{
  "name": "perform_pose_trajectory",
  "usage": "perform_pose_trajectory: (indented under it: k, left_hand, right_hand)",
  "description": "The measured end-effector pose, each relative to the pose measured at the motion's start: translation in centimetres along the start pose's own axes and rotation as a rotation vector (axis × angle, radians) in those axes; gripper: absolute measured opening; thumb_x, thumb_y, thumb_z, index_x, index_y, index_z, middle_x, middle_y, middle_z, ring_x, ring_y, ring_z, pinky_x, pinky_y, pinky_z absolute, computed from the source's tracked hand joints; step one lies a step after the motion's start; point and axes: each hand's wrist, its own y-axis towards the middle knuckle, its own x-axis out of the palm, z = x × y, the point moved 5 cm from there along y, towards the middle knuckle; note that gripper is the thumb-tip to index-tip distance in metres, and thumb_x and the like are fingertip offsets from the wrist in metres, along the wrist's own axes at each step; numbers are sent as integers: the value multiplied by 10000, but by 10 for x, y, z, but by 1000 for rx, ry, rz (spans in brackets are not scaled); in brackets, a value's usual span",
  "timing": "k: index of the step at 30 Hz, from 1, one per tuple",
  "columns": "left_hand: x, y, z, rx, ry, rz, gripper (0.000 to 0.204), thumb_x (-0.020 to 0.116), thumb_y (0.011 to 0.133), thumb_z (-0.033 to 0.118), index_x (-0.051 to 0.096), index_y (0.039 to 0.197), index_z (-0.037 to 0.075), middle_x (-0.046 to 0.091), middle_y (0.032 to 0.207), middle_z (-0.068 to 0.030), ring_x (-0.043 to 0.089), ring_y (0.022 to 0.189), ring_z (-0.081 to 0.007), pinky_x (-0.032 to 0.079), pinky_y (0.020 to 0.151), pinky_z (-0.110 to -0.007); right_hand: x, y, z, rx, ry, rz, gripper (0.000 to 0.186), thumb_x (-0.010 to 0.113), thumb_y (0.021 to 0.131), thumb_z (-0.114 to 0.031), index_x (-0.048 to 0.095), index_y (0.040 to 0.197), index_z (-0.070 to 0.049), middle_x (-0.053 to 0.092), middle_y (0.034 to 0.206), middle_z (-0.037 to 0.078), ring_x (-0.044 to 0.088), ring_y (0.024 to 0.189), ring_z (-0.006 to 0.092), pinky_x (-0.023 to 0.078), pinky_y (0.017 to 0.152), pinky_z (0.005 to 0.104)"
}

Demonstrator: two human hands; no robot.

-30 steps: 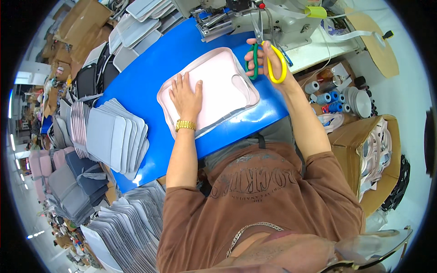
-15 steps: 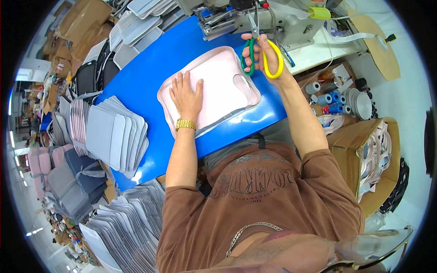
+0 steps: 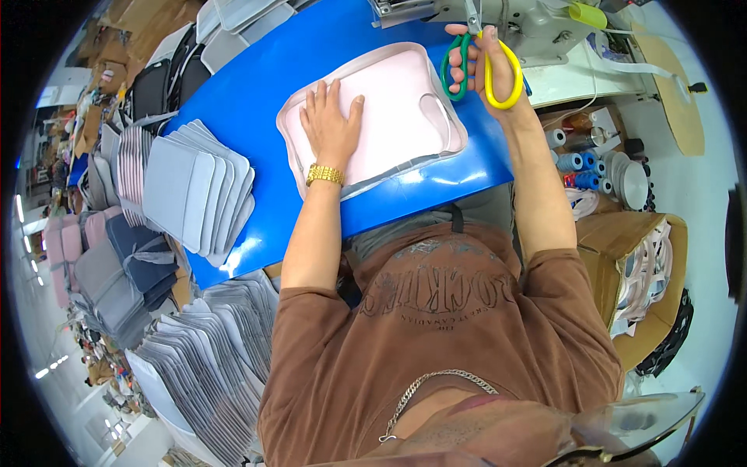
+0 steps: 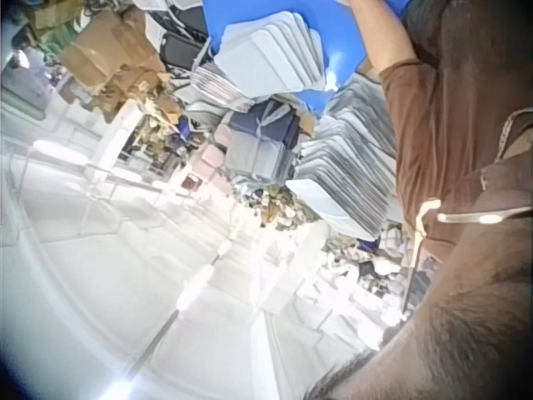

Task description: Sewing the edges of leather-like material pieces to assemble small bags using an industrial sewing machine.

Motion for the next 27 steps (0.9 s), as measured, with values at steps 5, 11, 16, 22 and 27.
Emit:
perform_pose_trajectory:
  k: [5,11,16,22,27]
  left_hand:
    - [0,0,1,-15,-8,-22,678,621,985,507,531,1525,107,424,1637,-200,294,1554,-409,172,1257,-608]
    - [-1,0,2,-10,35,-13,664,624,990,495,538,1525,112,437,1631,-200,321,1544,-409,208,1249,-599]
    - [-1,0,1,-12,-5,-12,669,623,986,496,533,1522,106,418,1642,-194,295,1555,-402,179,1258,-604]
    - [-1,0,1,-14,-4,-15,671,620,988,503,536,1525,109,417,1644,-191,296,1556,-396,186,1259,-594]
    - [-2,-1,2,-11,4,-14,673,619,989,505,536,1525,108,419,1644,-188,296,1555,-397,190,1257,-595]
  right_hand:
    - [13,-20,2,-15,10,20,745,418,1074,-654,510,1461,-24,628,946,27,610,774,118,564,685,312]
    - [43,-36,10,31,10,-54,638,469,1092,-583,551,1429,-47,620,929,9,610,763,96,557,687,271]
    - [49,-24,10,56,-23,-56,679,389,1109,-594,526,1465,-32,638,946,13,620,775,105,562,682,291]
    - [50,-19,12,77,54,-44,599,495,1088,-568,569,1387,-54,617,921,18,607,755,99,544,651,270]
    - [53,-13,13,79,12,-44,677,417,1097,-605,531,1444,-35,629,908,17,616,744,113,539,641,282]
